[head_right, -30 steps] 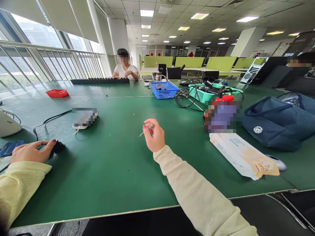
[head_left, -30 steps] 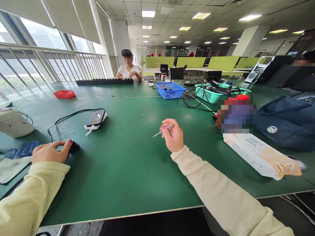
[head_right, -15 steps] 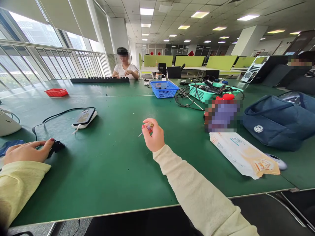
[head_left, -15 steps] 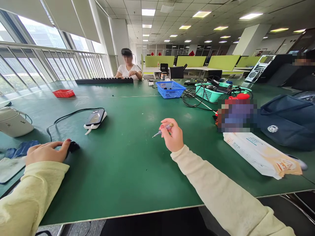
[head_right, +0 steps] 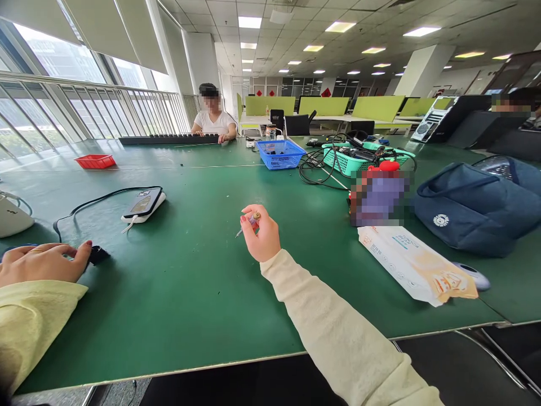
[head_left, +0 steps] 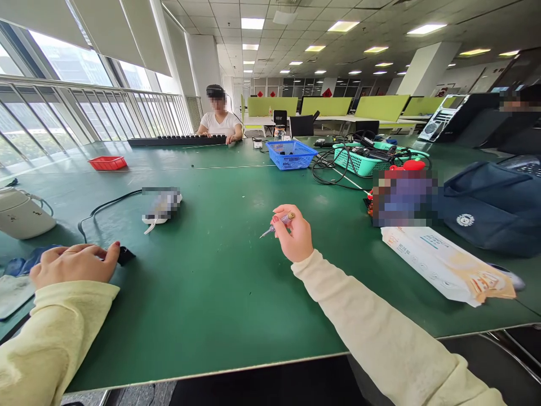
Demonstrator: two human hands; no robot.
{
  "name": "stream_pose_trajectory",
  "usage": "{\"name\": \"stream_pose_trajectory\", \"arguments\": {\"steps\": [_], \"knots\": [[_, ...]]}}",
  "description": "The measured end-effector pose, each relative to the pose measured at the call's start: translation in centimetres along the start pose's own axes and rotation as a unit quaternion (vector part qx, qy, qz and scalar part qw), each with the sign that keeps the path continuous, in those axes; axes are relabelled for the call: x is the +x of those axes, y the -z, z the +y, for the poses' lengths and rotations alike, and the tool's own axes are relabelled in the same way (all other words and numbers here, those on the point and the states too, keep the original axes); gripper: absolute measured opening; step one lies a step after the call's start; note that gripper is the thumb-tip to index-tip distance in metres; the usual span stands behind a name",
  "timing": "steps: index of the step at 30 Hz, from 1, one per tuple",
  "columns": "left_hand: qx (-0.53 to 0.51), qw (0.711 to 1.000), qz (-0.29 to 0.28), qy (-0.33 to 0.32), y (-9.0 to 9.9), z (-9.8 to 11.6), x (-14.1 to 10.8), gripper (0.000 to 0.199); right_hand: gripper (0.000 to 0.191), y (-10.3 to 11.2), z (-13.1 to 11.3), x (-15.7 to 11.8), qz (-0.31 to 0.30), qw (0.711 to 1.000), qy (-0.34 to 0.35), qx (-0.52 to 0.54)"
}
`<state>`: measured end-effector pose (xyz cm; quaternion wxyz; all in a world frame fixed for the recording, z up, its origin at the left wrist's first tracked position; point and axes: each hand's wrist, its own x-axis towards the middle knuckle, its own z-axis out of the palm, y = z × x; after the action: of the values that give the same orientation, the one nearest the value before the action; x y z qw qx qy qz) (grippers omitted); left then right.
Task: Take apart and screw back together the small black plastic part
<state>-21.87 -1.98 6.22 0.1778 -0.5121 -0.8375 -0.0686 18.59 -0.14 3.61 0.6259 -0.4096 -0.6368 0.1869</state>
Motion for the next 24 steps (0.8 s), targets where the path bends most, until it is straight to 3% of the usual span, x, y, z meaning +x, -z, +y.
{"name": "stream_pose_trajectory", "arguments": {"steps": [5, 10, 16, 20, 24], "knots": [[0.031, 0.998, 0.02, -0.051, 0.0, 0.1, -0.6, 0.053, 0.013, 0.1, -0.2, 0.0, -0.008, 1.0, -0.003, -0.003], [0.053, 0.998, 0.011, -0.041, -0.8, -0.3, 0.1, 0.051, 0.012, 0.0, -0.2, 0.1, -0.006, 1.0, 0.003, 0.002], [0.054, 0.995, -0.007, -0.087, -0.5, -0.3, 0.1, 0.049, 0.013, -0.2, -0.1, 0.0, -0.008, 1.0, 0.0, 0.009], [0.044, 0.996, -0.008, -0.073, -0.4, -0.2, -0.1, 0.049, 0.013, -0.2, -0.1, 0.0, -0.008, 1.0, 0.001, 0.009], [0.024, 0.999, -0.016, -0.021, -1.5, -1.4, 0.5, 0.045, 0.013, -0.1, -0.1, 0.1, -0.006, 1.0, 0.001, 0.012]]}}
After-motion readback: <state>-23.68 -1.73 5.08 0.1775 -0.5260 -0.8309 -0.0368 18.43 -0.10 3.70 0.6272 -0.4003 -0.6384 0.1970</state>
